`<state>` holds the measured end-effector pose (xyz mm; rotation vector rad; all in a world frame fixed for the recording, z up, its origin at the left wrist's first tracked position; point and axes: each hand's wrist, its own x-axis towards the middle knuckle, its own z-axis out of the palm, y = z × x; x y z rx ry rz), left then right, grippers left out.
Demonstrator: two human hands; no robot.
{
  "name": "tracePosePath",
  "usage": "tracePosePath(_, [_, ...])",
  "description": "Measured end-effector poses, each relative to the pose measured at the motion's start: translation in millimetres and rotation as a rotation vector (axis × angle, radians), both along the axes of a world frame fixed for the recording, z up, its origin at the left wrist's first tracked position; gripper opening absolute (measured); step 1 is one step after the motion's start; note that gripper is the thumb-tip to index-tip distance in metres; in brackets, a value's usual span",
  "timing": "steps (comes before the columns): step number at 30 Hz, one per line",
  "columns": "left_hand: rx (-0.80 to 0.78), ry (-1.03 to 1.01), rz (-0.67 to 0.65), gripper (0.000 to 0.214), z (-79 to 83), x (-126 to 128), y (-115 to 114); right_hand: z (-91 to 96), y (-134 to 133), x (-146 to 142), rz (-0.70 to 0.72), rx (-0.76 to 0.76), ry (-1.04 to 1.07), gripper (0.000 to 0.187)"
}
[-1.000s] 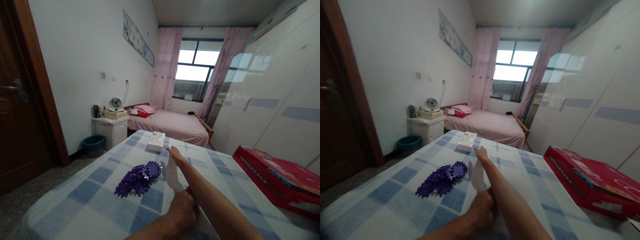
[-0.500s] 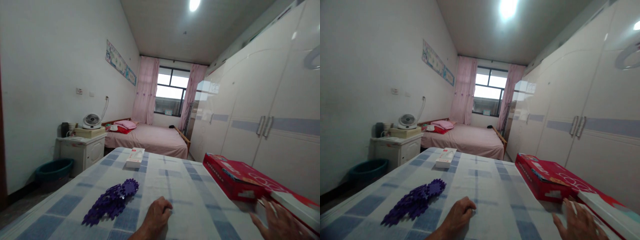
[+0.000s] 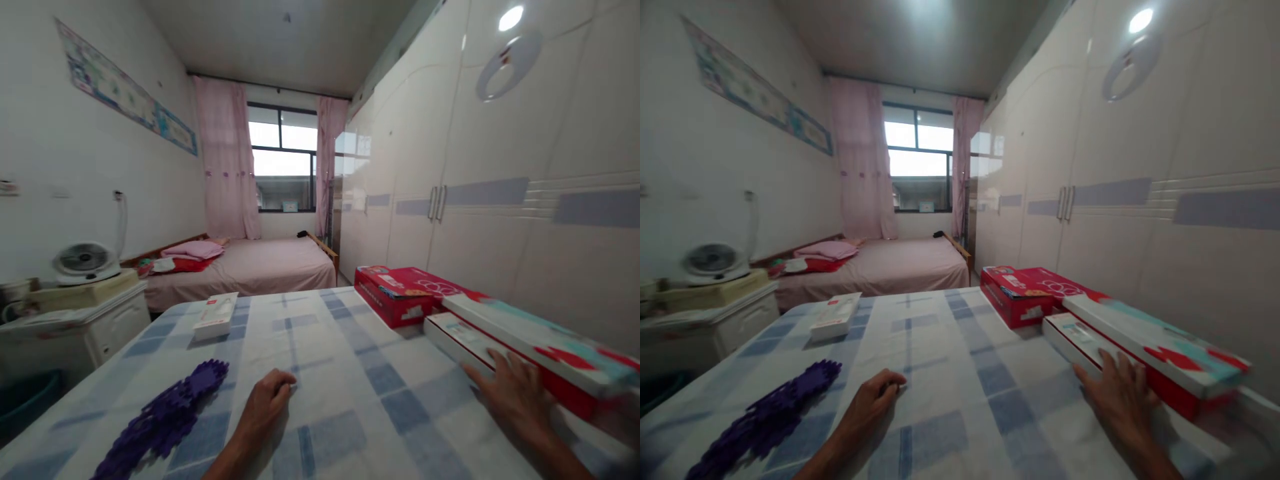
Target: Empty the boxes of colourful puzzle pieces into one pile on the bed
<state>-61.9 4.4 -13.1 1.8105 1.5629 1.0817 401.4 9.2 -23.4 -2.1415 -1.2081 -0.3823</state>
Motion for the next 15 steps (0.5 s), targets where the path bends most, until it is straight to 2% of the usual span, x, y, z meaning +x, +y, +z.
tracePosePath(5, [-0.023, 0.046, -0.031, 0.031, -2.1, -7, 5, 8.3, -5, -4, -0.114, -0.060, 0.079, 0.075])
tracePosePath(8, [-0.034, 0.061, -0.045, 0.032, -2.7, -9, 6, 10.1, -10, -5, -0.117, -0.061, 0.059, 0.076])
tracePosePath(12, [-0.032, 0.057, -0.047, 0.033, 0.4, -8, 5, 16.8, -15, -3, -0.113, -0.117, -0.035, 0.067])
tracePosePath(15, [-0.039, 0.059, -0.044, 0.033, 2.5, -7, 4, 22.3, -12, 1, -0.079, -0.149, -0.009, 0.064])
